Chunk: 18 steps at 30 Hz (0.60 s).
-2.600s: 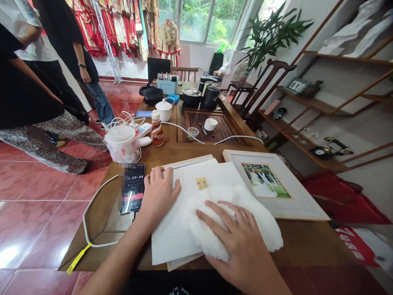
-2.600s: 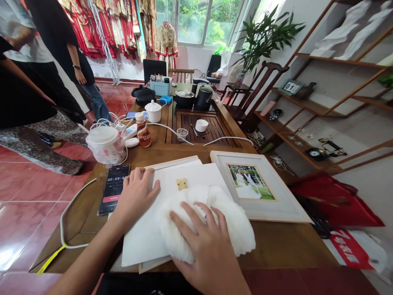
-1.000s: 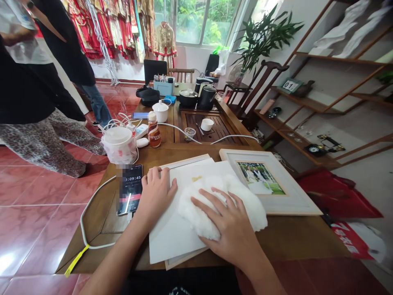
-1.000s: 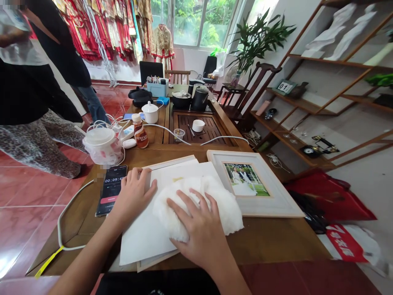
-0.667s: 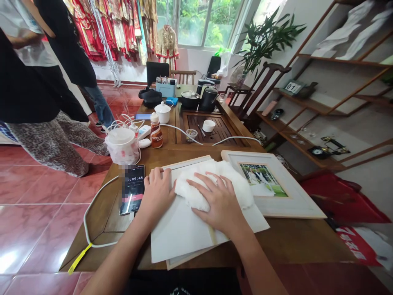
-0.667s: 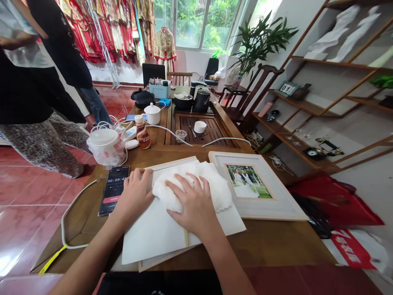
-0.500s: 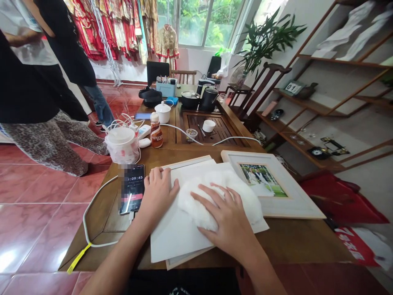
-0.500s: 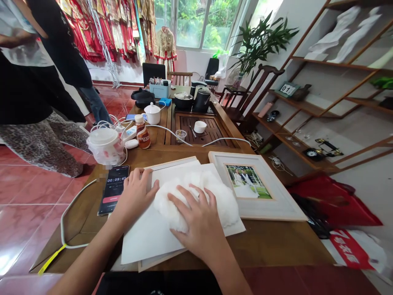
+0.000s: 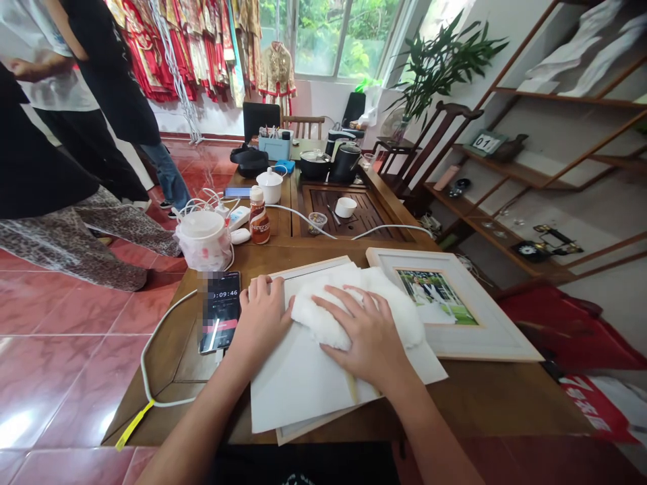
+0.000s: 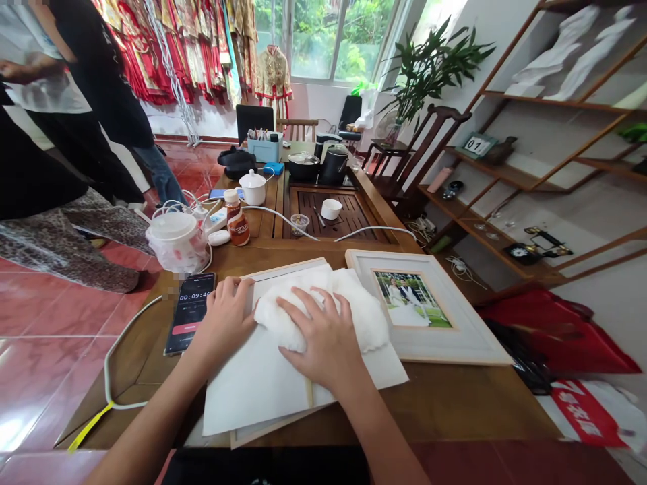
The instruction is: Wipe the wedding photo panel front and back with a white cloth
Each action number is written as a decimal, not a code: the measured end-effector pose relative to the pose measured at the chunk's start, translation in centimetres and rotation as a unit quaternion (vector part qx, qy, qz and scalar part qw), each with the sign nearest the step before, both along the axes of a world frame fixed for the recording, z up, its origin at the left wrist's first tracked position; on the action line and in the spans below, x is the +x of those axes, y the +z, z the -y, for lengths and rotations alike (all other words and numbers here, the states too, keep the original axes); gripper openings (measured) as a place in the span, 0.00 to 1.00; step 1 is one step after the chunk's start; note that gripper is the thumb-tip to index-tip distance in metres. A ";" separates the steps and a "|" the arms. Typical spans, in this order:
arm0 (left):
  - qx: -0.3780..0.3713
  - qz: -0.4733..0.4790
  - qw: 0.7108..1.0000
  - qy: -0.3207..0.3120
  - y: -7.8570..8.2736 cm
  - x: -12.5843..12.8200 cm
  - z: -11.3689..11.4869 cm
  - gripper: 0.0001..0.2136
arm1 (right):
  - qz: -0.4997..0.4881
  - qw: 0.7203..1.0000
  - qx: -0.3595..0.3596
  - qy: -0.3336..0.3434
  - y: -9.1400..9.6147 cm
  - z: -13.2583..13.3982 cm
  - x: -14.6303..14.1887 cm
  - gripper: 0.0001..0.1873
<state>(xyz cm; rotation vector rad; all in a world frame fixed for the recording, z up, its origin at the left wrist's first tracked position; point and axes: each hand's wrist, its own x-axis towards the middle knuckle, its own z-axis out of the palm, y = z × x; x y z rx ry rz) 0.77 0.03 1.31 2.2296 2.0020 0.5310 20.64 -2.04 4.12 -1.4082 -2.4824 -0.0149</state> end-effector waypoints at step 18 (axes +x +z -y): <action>0.010 -0.020 1.000 0.007 -0.2 0.0 -0.5 0.14 | 0.005 1.000 0.001 0.000 -0.5 3.2 1.3 0.34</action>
